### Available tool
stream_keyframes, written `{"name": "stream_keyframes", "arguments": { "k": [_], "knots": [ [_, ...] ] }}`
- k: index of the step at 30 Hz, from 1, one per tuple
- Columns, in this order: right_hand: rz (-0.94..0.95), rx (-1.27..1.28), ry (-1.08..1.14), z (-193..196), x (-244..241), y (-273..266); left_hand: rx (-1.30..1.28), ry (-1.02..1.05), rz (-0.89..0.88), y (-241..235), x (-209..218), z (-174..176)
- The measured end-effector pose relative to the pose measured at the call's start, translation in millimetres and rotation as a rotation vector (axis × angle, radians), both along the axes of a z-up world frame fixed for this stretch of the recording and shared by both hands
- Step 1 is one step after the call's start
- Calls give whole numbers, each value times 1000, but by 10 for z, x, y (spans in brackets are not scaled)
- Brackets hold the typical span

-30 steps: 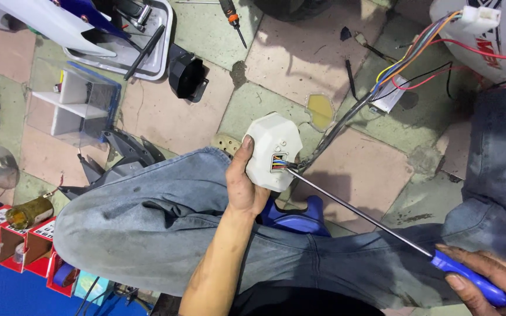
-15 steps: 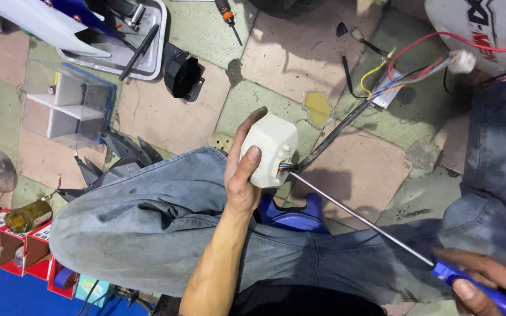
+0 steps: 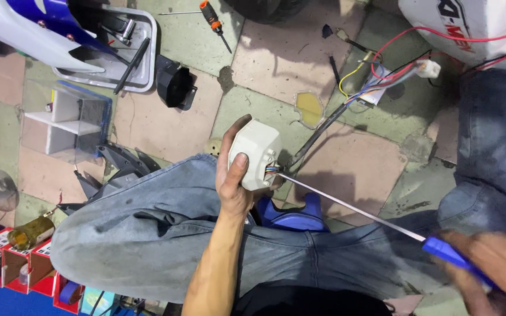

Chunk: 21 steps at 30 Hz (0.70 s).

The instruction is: The person disassembles a white scooter speedometer housing using a screwdriver, then reassembles it. They then move to the scooter's front handlebar area to connect and test wires using a multimeter.

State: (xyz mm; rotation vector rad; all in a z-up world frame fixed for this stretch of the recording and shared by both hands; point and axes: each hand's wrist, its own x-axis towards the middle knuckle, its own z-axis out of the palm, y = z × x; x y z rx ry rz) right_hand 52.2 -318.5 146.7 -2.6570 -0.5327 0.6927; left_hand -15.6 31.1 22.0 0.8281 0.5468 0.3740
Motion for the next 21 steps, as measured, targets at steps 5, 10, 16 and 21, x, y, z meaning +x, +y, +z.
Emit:
{"name": "stream_keyframes", "arguments": {
  "k": [5, 10, 16, 21],
  "knots": [
    [-149, -139, 57, 151, -66, 162, -95, 5, -16, -8, 42, 116],
    [-54, -106, 17, -2, 46, 4, 122, 79, -13, -53, 16, -35],
    [250, 78, -287, -7, 157, 178, 119, 145, 9, -101, 17, -66],
    [321, -121, -125, -103, 246, 147, 126, 157, 8, -151, 10, -146]
  ]
}}
